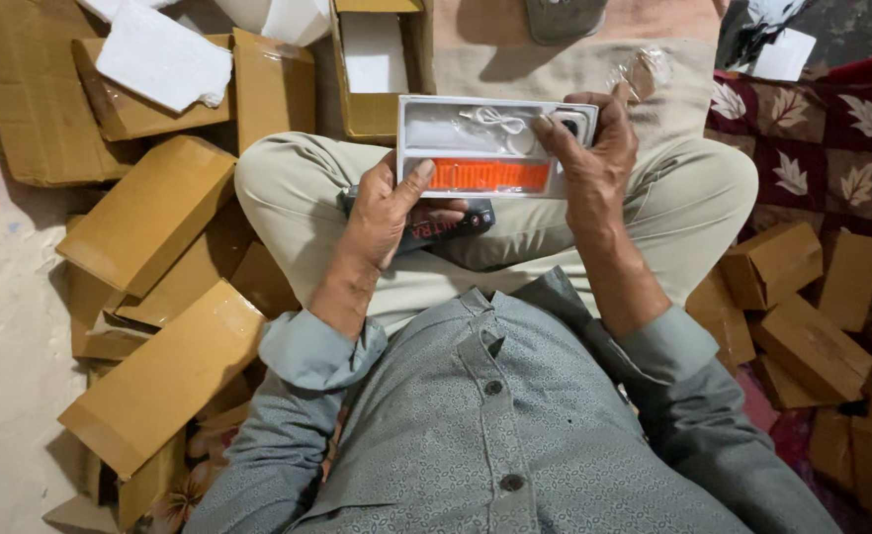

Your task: The person packs a smartwatch and a camera kit into separate cardboard boxes. They place each item into a box, close the flaps, and seal the boxes with packing tape using a tape dispenser.

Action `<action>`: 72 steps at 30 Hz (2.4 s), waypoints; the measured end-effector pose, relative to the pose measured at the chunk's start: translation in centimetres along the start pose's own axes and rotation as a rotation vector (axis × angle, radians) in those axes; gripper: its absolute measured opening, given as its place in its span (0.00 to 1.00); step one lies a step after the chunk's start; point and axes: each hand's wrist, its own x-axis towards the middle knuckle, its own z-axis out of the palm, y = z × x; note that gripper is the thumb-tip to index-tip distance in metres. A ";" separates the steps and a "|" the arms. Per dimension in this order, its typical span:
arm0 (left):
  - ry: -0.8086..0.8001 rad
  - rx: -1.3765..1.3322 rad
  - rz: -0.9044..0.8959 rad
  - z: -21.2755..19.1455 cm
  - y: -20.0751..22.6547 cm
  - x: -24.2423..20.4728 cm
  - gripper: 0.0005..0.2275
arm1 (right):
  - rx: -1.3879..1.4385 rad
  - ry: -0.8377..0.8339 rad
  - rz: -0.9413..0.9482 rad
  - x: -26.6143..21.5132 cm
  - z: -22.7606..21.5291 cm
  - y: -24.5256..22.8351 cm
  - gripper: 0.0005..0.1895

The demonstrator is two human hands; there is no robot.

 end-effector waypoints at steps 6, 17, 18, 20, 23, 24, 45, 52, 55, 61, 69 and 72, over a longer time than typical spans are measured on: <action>0.034 -0.095 -0.043 0.7 -0.8 -0.4 0.18 | -0.285 0.135 -0.007 0.5 -0.3 1.9 0.17; 0.087 0.034 0.133 2.1 -3.4 0.1 0.21 | -1.281 -0.490 -0.477 -2.5 6.3 -0.6 0.48; 0.098 -0.021 0.132 1.9 -3.5 0.0 0.21 | -1.221 -0.629 -0.468 -3.0 6.6 -1.0 0.49; 0.124 -0.126 0.129 1.4 -3.3 -0.4 0.22 | -1.126 -0.755 -0.542 -4.2 6.6 -1.8 0.51; 0.195 -0.179 0.145 0.6 -2.9 -0.9 0.21 | -1.063 -0.872 -0.679 -5.4 5.4 -1.9 0.48; 0.189 -0.198 0.146 0.4 -2.7 -0.9 0.21 | -1.055 -0.900 -0.731 -5.5 4.6 -1.7 0.45; -0.123 -0.137 -0.181 2.2 -3.2 -1.9 0.26 | 0.359 -0.036 0.060 -2.3 0.1 1.2 0.46; 0.153 0.678 -0.031 2.7 -1.5 1.6 0.23 | 0.143 -0.259 -0.092 -4.8 1.1 -0.4 0.45; 0.165 0.851 0.137 3.7 -1.1 1.9 0.21 | 0.164 -0.219 0.081 -5.5 1.5 -0.3 0.37; 0.151 0.863 0.180 4.0 -0.4 1.9 0.21 | 0.245 -0.315 0.411 -5.8 -0.6 0.7 0.19; 0.264 1.242 0.600 -0.1 1.4 0.8 0.17 | 0.492 -0.288 0.349 0.2 -3.6 1.9 0.20; 0.339 1.547 0.744 -3.2 3.3 -2.2 0.15 | 0.424 -0.243 0.380 5.8 -4.2 2.6 0.17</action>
